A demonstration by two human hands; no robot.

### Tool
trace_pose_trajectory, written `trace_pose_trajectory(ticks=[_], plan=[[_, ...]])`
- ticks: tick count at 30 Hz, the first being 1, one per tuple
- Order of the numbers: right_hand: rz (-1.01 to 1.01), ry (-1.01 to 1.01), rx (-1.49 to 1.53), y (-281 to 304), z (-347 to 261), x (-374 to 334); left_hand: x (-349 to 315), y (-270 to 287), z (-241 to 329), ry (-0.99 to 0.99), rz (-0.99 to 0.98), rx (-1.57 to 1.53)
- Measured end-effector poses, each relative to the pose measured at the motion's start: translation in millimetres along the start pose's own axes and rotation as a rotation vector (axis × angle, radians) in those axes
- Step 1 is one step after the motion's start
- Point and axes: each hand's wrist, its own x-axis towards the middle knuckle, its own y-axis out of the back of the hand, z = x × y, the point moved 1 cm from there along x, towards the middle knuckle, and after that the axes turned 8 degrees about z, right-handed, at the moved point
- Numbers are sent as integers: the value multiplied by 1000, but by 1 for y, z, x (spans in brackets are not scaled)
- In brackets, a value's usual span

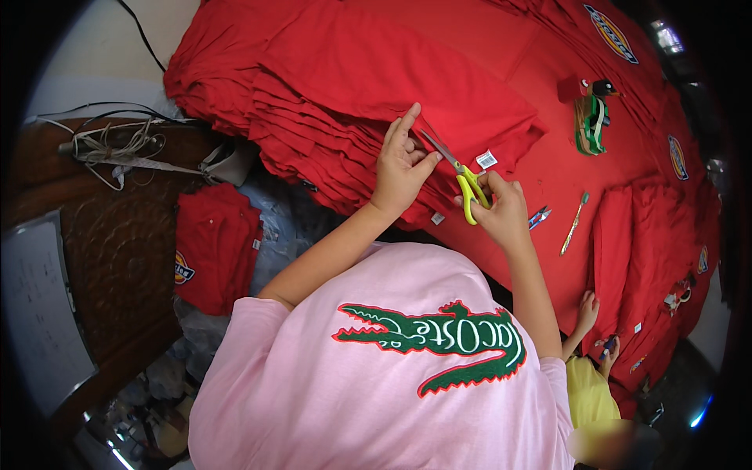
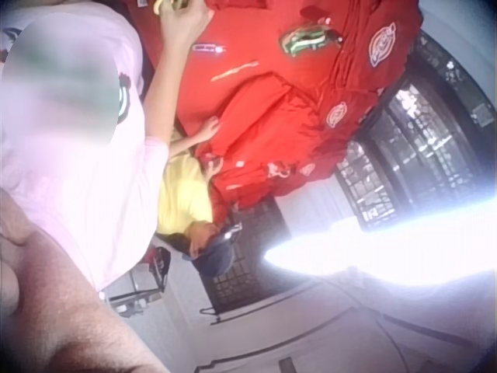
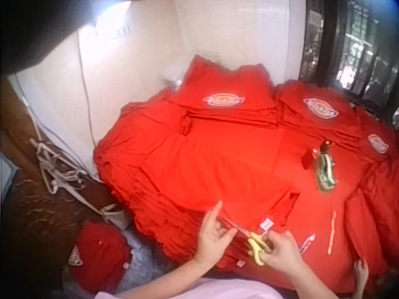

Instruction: The person trims threads from red t-shirts using shears and organizes them into stacks before moving on to blue t-shirts.

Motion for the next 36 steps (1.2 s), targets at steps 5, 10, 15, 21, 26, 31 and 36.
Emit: trace_pose_trajectory(ticks=[5, 10, 15, 21, 26, 31, 36], plan=[[-24, 29, 15, -3, 1, 8, -2, 3, 4, 5, -16, 20], [-86, -61, 42, -6, 10, 6, -1, 4, 3, 4, -4, -13], [-75, 0, 23, -8, 13, 6, 3, 15, -3, -66, 45, 217], [-16, 64, 42, -15, 6, 18, 12, 16, 4, -62, 108, 107], [-59, 102, 26, -16, -5, 33, 11, 19, 7, -48, 60, 36], [-96, 73, 43, -19, -4, 32, 11, 24, 7, -31, 47, 40], [-108, 21, 74, -24, 3, 28, 12, 23, 7, -46, 68, 54]])
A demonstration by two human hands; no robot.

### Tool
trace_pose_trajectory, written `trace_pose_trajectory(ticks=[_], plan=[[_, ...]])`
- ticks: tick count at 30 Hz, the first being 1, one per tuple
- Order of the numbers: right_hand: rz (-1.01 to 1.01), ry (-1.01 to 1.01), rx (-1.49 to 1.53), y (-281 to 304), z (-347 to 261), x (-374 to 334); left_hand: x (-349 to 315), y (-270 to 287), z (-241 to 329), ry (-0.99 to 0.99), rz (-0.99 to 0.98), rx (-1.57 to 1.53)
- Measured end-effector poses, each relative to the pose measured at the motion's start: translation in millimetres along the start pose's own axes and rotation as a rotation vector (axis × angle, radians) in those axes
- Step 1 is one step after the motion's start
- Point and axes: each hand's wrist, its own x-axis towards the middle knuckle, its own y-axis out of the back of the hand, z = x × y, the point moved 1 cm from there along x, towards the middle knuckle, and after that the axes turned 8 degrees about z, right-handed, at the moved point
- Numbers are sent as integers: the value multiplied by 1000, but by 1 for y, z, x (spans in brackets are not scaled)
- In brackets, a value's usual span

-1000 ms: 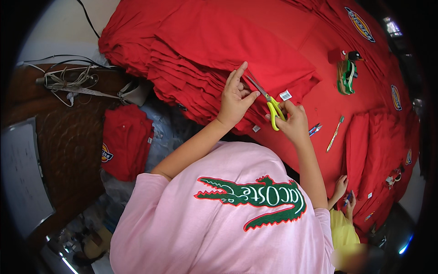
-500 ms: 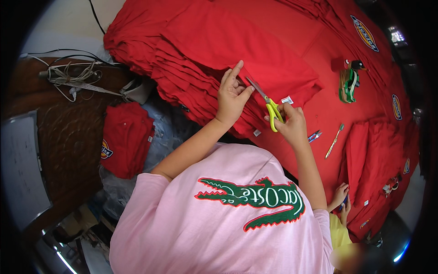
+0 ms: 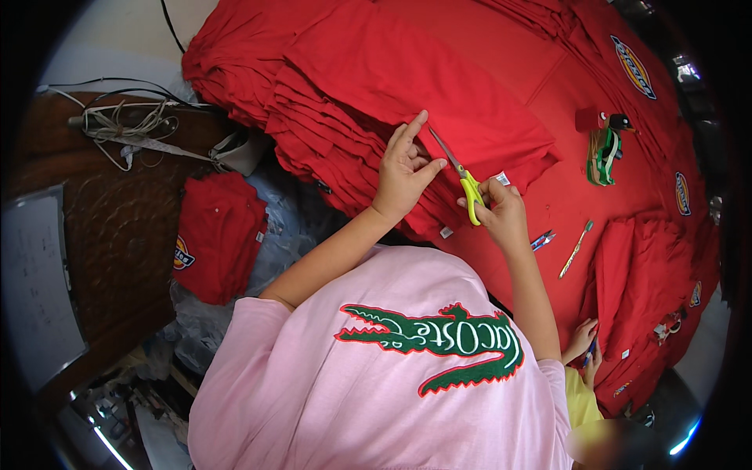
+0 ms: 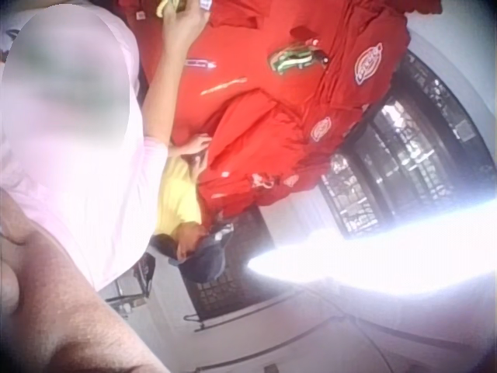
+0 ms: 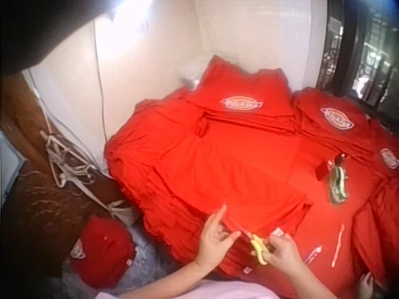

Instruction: The person trims threads from red t-shirts using shears and organizes them into stacks before moving on to blue t-shirts.

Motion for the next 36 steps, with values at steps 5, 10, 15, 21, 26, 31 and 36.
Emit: trace_pose_trajectory(ticks=[5, 10, 15, 21, 26, 31, 36], plan=[[-22, -1, 28, -1, -4, 1, 10, 16, -18, -71, 28, 189], [17, 34, -41, -5, -14, 10, 14, 13, -5, 3, 77, 15], [-17, 83, -69, -6, -27, 26, 12, 17, 2, 14, 28, -30], [8, 89, -84, -13, -22, 27, 15, 23, 3, 25, 12, -83], [-37, 5, -77, -18, -19, 27, 19, 22, 2, 7, 69, -68], [-49, 7, -68, -20, -25, 29, 30, 37, -21, 9, 148, 23], [-40, 37, -37, -20, -39, 39, 29, 36, -8, 28, 138, -87]])
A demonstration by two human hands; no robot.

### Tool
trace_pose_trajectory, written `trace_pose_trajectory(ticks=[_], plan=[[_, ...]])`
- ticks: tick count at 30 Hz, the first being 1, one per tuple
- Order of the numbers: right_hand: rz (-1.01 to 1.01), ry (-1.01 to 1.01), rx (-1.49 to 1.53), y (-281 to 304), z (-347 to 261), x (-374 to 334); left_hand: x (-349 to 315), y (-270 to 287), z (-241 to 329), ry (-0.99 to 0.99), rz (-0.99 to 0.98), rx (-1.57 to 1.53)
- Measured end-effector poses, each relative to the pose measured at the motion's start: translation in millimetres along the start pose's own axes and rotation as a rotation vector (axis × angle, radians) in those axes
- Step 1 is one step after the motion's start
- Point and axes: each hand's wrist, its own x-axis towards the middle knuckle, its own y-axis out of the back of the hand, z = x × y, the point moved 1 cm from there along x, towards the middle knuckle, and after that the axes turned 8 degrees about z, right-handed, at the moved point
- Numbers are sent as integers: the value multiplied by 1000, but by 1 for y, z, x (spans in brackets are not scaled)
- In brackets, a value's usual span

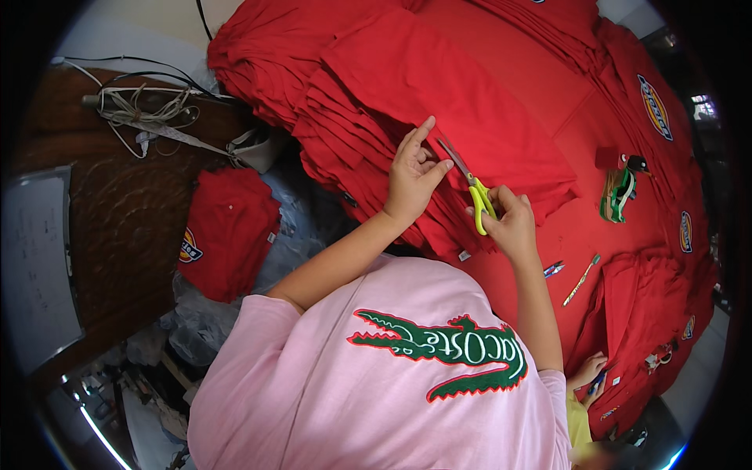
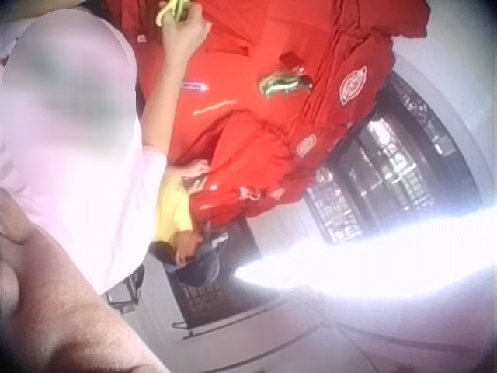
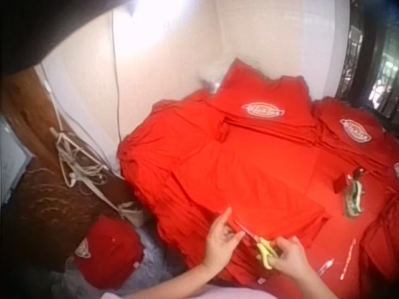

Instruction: The person trims threads from red t-shirts using shears and organizes them into stacks before moving on to blue t-shirts.

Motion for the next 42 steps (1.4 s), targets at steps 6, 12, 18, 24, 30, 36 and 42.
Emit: trace_pose_trajectory(ticks=[6, 12, 18, 24, 30, 36, 42], plan=[[19, 59, -43, -3, -6, 11, 2, 5, 0, 16, -51, -41], [-29, -49, -9, -7, -5, 8, 5, 7, 3, 25, -54, -47], [-42, -102, 13, -9, -6, 8, 12, 12, -1, -28, 44, 107], [-8, 19, -22, -9, -19, 17, 19, 17, 0, 16, 8, 17], [-11, 37, 2, -19, -19, 28, 20, 24, -1, 55, -69, -41], [-80, -47, 0, -21, -20, 29, 21, 26, 6, 62, -58, -39], [-125, -131, 54, -33, -6, 24, 27, 27, 1, -12, 62, 37]])
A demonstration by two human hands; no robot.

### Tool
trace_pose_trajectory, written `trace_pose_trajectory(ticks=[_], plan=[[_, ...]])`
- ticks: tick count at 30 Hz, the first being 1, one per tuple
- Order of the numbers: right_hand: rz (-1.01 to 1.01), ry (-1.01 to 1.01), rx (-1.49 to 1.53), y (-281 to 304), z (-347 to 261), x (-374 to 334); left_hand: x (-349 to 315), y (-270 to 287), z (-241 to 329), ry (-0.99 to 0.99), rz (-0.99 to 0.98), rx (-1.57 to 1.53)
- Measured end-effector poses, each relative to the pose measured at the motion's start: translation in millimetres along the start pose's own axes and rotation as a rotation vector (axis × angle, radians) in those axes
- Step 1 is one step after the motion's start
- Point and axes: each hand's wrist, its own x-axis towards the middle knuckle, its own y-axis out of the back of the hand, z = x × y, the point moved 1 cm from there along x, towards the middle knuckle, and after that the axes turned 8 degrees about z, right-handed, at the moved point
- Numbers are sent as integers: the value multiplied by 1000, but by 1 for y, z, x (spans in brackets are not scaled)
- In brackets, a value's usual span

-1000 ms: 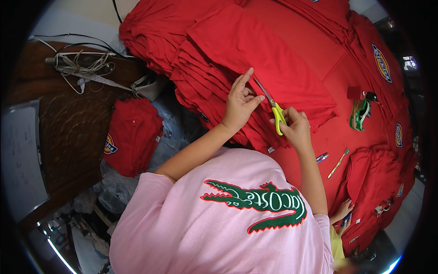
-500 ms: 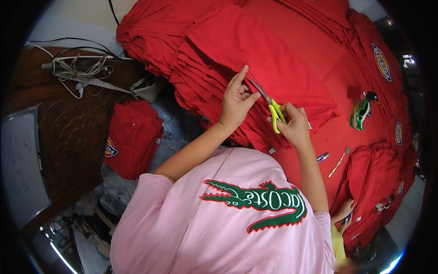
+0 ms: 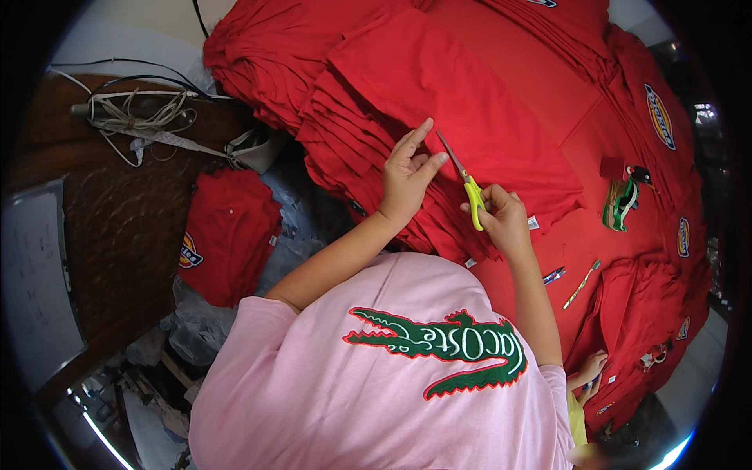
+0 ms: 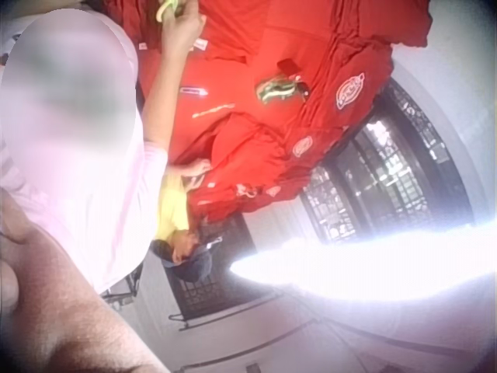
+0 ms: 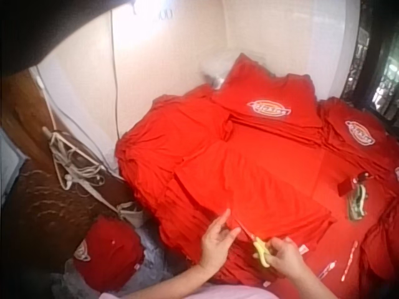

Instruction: The person trims threads from red t-shirts using shears and organizes them into stacks before moving on to blue t-shirts.

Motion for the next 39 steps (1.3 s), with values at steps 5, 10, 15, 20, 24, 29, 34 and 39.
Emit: trace_pose_trajectory(ticks=[5, 10, 15, 20, 24, 29, 34, 39], plan=[[39, 73, -57, 4, -21, 4, 8, 10, -1, 110, -40, -48], [73, 126, -83, 1, -30, 15, 9, 11, 1, 125, -128, -145], [44, 137, -47, 0, -36, 21, 13, 14, 1, 147, -110, -196], [19, 94, -48, -9, -24, 19, 13, 18, -2, 166, -108, -129], [39, 70, -54, -13, -24, 16, 12, 20, -2, 173, -90, -145], [251, 44, -6, -9, -15, 19, 2, 42, -22, 301, -189, -17], [294, -152, 270, -2, -16, 41, 19, 68, -25, 313, -157, -146], [164, -188, 463, -20, -50, 63, 74, 83, -23, 191, 115, -169]])
